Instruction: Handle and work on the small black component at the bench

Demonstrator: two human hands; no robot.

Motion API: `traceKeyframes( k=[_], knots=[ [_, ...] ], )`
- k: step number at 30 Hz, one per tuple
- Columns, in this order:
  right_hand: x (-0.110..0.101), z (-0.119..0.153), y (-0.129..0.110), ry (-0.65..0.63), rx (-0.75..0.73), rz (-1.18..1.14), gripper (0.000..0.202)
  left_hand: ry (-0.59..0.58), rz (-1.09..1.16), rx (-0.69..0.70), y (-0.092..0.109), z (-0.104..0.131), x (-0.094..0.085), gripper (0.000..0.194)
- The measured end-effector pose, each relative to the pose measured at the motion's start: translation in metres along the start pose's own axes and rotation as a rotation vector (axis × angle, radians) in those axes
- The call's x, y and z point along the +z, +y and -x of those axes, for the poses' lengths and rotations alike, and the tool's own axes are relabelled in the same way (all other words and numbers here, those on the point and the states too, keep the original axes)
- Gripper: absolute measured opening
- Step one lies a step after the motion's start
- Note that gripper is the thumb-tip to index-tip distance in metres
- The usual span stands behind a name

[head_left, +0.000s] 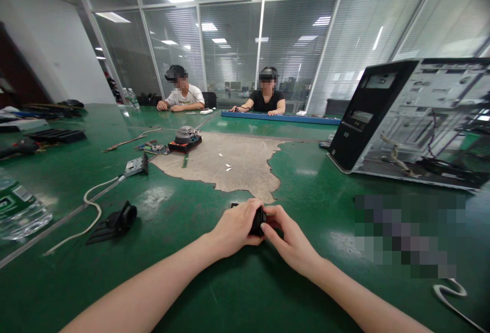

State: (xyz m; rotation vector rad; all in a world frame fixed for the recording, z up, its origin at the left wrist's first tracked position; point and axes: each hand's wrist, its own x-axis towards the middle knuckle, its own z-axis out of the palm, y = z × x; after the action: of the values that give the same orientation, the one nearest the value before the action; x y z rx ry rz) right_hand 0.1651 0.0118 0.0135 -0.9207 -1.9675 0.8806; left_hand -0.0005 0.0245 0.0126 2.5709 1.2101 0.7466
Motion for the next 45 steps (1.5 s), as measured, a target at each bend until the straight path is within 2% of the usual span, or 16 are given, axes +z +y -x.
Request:
traceKeyframes(
  k=[5, 10, 13, 20, 25, 31, 36, 38, 45],
  knots=[
    [0.0012, 0.0012, 0.0014, 0.070, -0.073, 0.079, 0.011, -0.001, 0.008, -0.006, 0.0005, 0.0007, -0.0010, 0.063],
    [0.0025, -0.0006, 0.0027, 0.046, 0.031, -0.036, 0.022, -0.004, -0.007, -0.016, 0.0013, 0.0000, -0.0013, 0.060],
    [0.0018, -0.0004, 0.0011, -0.003, 0.063, -0.023, 0.019, -0.002, -0.015, -0.015, 0.0008, 0.0000, -0.0015, 0.058],
    [0.0017, 0.0015, -0.0004, 0.086, -0.085, 0.097, 0.010, -0.012, -0.004, -0.006, 0.0000, 0.0009, -0.0021, 0.060],
    [0.0028, -0.0022, 0.0032, 0.085, -0.023, -0.012, 0.017, -0.005, -0.017, -0.014, 0.0000, -0.0002, 0.0005, 0.057],
    [0.0019, -0.0006, 0.0002, -0.015, 0.088, -0.084, 0.016, -0.004, -0.023, -0.018, -0.0005, -0.0001, 0.0007, 0.056],
    [0.0020, 0.0012, 0.0004, 0.083, -0.072, 0.089, 0.012, -0.006, 0.000, -0.005, -0.0004, 0.0004, -0.0005, 0.060],
    [0.0022, 0.0006, 0.0021, 0.100, -0.092, 0.092, 0.009, -0.003, 0.008, -0.007, 0.0002, 0.0002, -0.0007, 0.058],
    [0.0022, -0.0020, 0.0041, 0.043, 0.050, -0.042, 0.021, 0.001, -0.008, -0.013, 0.0008, -0.0005, -0.0011, 0.056]
  ],
)
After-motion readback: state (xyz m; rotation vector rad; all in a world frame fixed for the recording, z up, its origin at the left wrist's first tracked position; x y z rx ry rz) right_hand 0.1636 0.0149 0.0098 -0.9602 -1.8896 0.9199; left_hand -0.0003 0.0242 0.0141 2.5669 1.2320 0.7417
